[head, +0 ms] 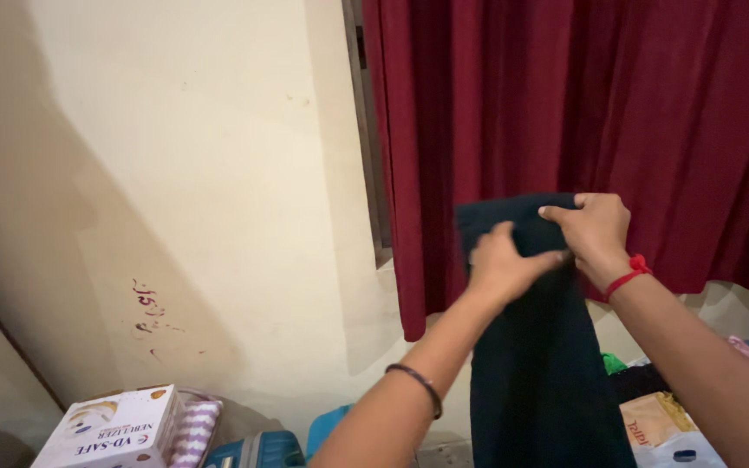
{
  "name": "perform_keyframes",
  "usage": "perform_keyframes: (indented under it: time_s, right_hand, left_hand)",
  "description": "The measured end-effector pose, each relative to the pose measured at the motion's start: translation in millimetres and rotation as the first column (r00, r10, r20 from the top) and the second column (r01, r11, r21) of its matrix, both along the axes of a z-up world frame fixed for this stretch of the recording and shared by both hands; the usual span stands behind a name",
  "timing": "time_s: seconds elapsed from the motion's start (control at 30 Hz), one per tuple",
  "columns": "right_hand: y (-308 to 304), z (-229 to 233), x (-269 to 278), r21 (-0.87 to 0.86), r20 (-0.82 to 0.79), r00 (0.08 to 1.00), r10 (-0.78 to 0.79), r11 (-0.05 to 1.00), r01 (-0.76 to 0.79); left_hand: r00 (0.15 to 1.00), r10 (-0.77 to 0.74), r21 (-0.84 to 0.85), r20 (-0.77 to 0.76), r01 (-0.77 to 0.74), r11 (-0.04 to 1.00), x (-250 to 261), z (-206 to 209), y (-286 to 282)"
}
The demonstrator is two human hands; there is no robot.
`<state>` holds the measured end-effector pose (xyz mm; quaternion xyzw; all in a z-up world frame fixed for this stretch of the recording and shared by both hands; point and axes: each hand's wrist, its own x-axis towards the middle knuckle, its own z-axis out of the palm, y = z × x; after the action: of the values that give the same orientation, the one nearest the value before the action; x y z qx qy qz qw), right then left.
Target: The person hangs a pair of dark pants and an orange shirt onto a plastic hanger, then places them into a closet alongside other garments. They then place a green plastic bag and several folded clothing items into the closet shelves and drawers.
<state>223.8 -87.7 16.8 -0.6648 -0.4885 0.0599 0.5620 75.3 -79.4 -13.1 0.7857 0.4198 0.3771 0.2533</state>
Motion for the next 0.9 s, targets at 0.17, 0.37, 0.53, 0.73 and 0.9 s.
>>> perform_keyframes:
  time_s: [0.17, 0.37, 0.53, 0.73, 0.9]
  right_hand:
    - [2, -4, 0, -0.049, 0.015, 0.997, 0.070, 0.996, -0.069]
    - [-13, 8, -25, -0.113, 0.073, 0.978, 0.194, 0.976, -0.185]
    - [-32, 31, -42, -0.174, 0.209, 0.937, 0.278, 0.954, -0.244]
    - [-5, 43, -4, -0.025, 0.608, 0.743, 0.279, 0.942, -0.334]
    - [22, 36, 17, -0.562, 0.393, 0.734, 0.554, 0.776, -0.285]
  left_hand:
    - [0.970, -0.229, -0.025, 0.086, 0.231, 0.973, 21, -4, 22]
    - [0.969, -0.063, 0.147, 0.238, 0.028, 0.989, 33, -13, 10]
    - [0.872, 0.017, 0.262, 0.489, -0.165, 0.951, 19, -15, 12]
    - [0.887, -0.073, 0.122, 0.456, 0.019, 0.992, -32, 3, 31]
    - [0.832, -0.218, -0.025, 0.510, 0.268, 0.963, -62, 20, 41]
